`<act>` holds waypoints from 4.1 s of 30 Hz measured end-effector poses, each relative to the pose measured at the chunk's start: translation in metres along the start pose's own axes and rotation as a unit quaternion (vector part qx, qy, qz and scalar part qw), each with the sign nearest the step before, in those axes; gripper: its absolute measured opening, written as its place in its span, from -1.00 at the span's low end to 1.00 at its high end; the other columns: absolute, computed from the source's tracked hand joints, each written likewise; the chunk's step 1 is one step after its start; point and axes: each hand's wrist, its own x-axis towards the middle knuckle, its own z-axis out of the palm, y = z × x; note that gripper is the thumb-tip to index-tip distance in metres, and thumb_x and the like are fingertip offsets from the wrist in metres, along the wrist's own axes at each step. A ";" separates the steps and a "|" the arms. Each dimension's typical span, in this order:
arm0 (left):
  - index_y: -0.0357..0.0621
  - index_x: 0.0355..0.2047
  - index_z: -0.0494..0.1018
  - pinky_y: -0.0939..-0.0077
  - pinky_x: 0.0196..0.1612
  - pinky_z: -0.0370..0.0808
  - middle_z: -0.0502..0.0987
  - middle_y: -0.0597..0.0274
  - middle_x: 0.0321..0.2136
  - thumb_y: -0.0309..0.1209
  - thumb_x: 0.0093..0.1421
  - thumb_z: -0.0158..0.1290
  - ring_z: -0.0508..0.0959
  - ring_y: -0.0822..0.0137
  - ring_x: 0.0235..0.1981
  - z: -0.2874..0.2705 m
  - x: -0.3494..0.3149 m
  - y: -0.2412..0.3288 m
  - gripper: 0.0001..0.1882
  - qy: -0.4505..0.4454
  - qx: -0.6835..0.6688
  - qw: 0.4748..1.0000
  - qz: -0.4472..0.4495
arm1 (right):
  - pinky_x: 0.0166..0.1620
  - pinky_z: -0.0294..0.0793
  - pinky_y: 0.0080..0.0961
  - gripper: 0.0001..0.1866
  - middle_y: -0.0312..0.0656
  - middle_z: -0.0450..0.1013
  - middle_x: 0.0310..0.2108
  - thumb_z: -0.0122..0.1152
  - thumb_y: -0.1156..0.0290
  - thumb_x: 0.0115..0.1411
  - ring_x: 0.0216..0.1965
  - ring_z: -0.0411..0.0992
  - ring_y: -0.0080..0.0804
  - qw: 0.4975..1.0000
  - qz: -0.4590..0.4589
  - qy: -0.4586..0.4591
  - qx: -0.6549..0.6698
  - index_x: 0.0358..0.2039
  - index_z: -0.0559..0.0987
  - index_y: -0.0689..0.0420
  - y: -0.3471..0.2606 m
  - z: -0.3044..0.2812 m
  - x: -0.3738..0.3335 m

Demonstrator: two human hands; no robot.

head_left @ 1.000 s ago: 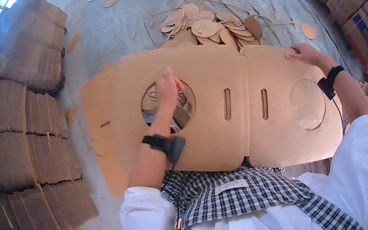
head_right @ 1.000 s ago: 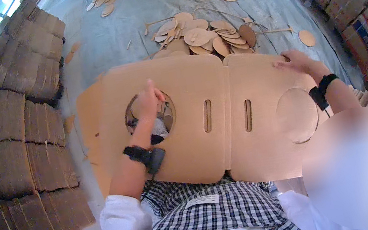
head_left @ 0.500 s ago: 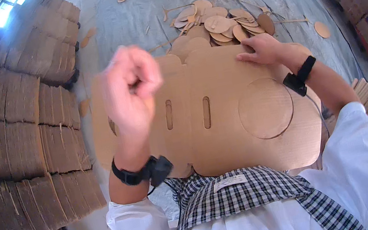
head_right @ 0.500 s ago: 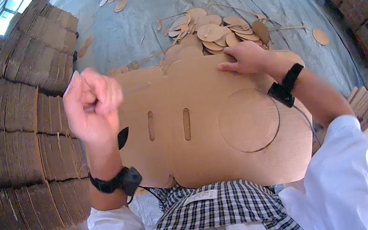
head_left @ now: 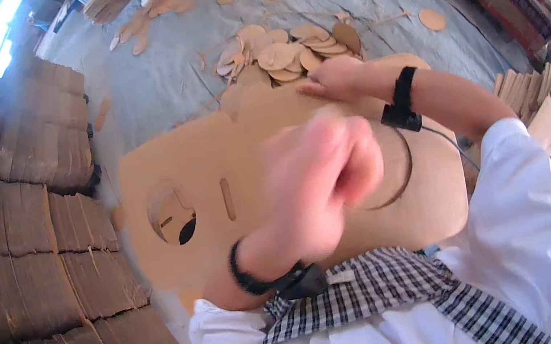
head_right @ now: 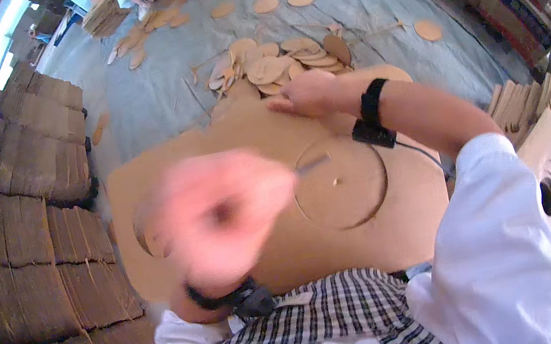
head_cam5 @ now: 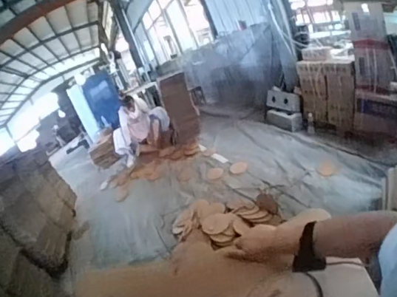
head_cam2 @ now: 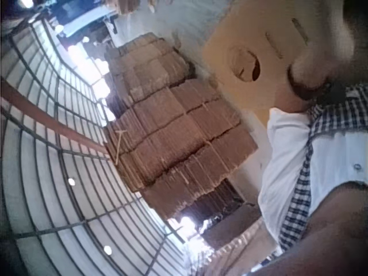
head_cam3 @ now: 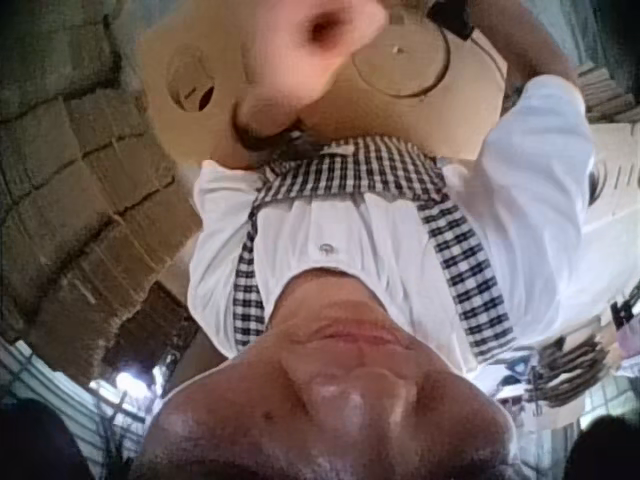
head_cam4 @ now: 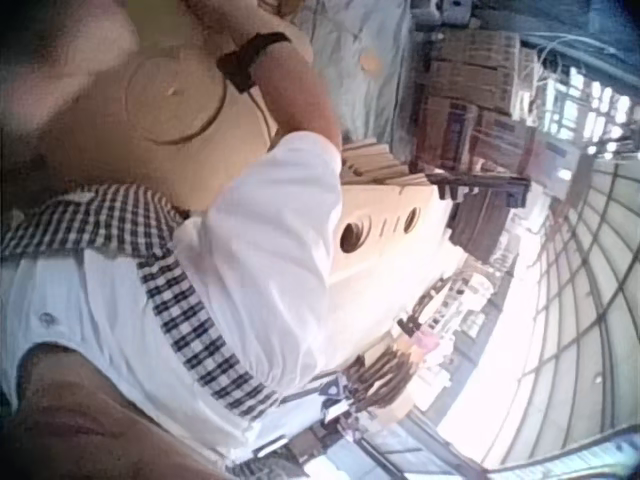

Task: Sorting and processing circular cardboard inserts and templates on a factory floor.

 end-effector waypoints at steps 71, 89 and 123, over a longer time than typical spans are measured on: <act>-0.19 -0.74 0.26 0.57 -0.65 0.11 0.24 0.33 -0.80 -0.14 0.27 -0.38 0.19 0.50 -0.74 -0.118 -0.101 -0.080 -0.47 0.261 0.107 0.959 0.024 | -0.01 0.29 -0.30 -0.33 0.10 0.41 -0.14 -0.15 -0.19 0.14 -0.04 0.34 -0.03 1.000 0.009 -0.015 0.017 -0.07 0.42 0.19 -0.003 0.006 0.084; -0.07 -0.82 0.12 0.58 -0.70 -0.07 0.04 0.40 -0.87 -0.12 0.28 -0.41 0.02 0.50 -0.81 -0.124 -0.097 -0.015 -0.45 0.315 -0.071 0.941 0.102 | -0.17 0.39 -0.20 -0.24 0.07 0.48 -0.43 -0.30 -0.32 0.10 -0.29 0.45 0.00 0.992 0.123 -0.014 -0.019 -0.42 0.56 0.18 -0.078 -0.025 0.024; -0.26 -0.49 0.46 0.42 -0.52 0.35 0.47 0.16 -0.66 -0.04 0.15 -0.06 0.45 0.33 -0.62 -0.204 -0.173 0.016 -0.54 0.441 0.437 0.774 -0.124 | -0.32 0.40 -0.22 -0.37 0.11 0.44 -0.54 -0.07 -0.20 0.09 -0.42 0.44 0.01 0.984 0.036 0.155 -0.078 -0.45 0.55 0.21 -0.103 -0.108 -0.022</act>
